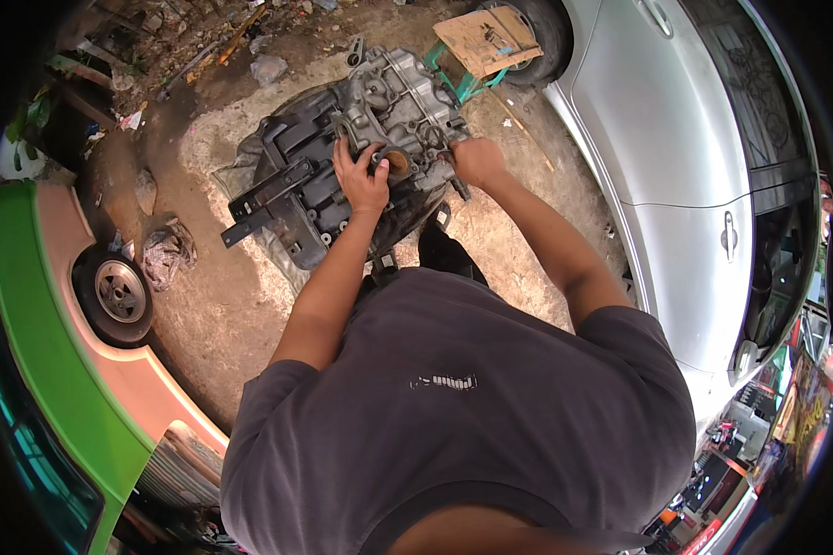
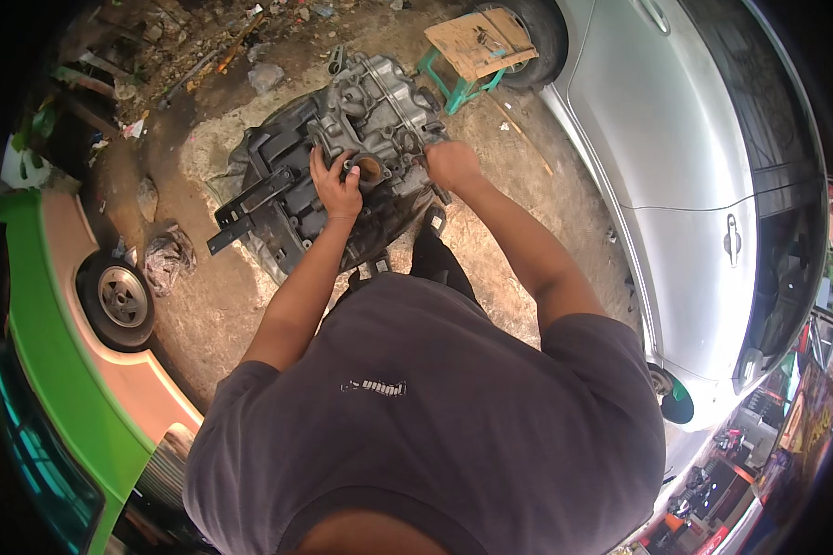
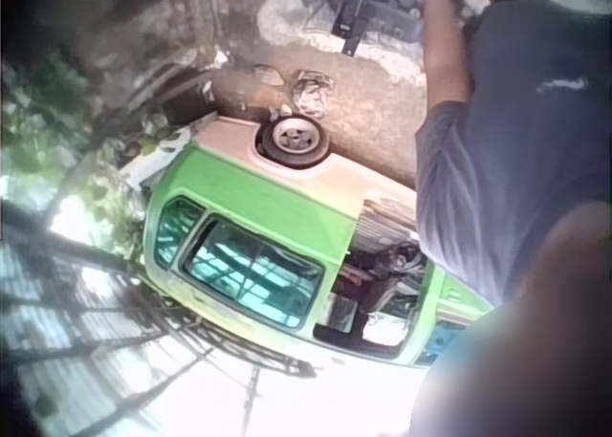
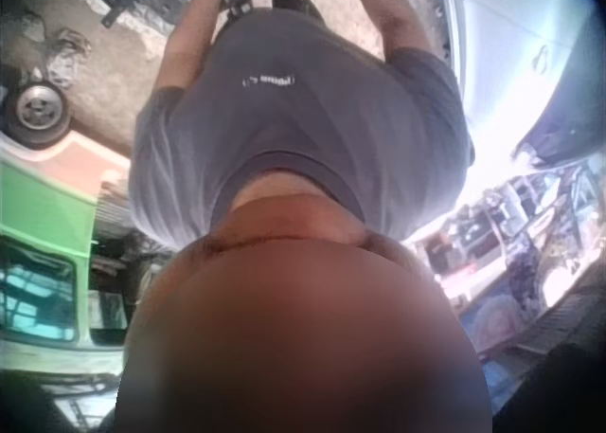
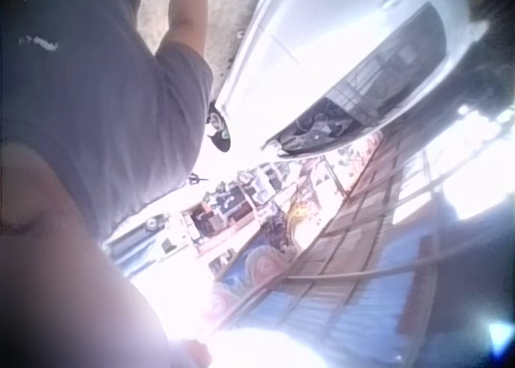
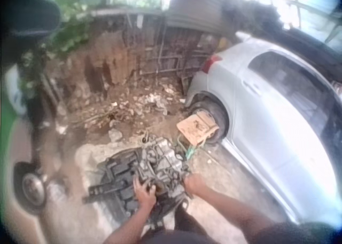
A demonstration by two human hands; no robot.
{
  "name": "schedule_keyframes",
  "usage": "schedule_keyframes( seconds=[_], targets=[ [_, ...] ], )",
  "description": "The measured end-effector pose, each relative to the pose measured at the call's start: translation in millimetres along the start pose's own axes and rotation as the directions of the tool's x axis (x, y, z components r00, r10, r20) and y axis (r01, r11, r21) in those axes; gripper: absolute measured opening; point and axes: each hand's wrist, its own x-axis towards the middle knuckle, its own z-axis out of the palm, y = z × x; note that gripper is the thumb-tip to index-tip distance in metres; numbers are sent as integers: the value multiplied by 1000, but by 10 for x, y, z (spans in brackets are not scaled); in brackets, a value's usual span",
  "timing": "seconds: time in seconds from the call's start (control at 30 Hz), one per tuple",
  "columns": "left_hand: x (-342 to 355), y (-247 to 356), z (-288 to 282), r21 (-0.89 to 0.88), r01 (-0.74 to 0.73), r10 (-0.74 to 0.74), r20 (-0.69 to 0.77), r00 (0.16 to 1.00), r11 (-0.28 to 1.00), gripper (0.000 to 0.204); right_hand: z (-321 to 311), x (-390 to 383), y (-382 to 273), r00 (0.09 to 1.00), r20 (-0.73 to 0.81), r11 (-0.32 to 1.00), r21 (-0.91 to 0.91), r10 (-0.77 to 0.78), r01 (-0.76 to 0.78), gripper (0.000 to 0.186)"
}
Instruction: The person uses a wrench to loosen and remove bolts from a car engine block resting on the ground. They repeatedly reach for bolts, turn them, and place them on a nearby cardboard sheet, then continue working on different sections of the engine.
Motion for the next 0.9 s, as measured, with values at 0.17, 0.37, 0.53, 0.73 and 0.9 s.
schedule_keyframes(
  seconds=[0.17,0.37,0.53,0.73,0.9],
  targets=[
    [7,-9,0,15,19,-19,14,1000,1000,43,83,-45,3,999,-31,998,56,41,-39,40],
    [-9,-32,5,19,15,-16,16,1000,1000,43,92,12,84,999,-34,996,85,9,-6,40],
    [-30,-15,2,4,31,-31,14,999,1000,40,180,-31,61,998,-47,996,84,39,-35,41],
    [-5,-15,-26,66,28,-32,58,998,997,39,-2,64,183,999,47,1000,16,-12,11,52],
    [-26,-8,-18,50,50,-52,47,998,998,41,-191,176,278,985,-82,946,300,151,-120,57]
  ],
)
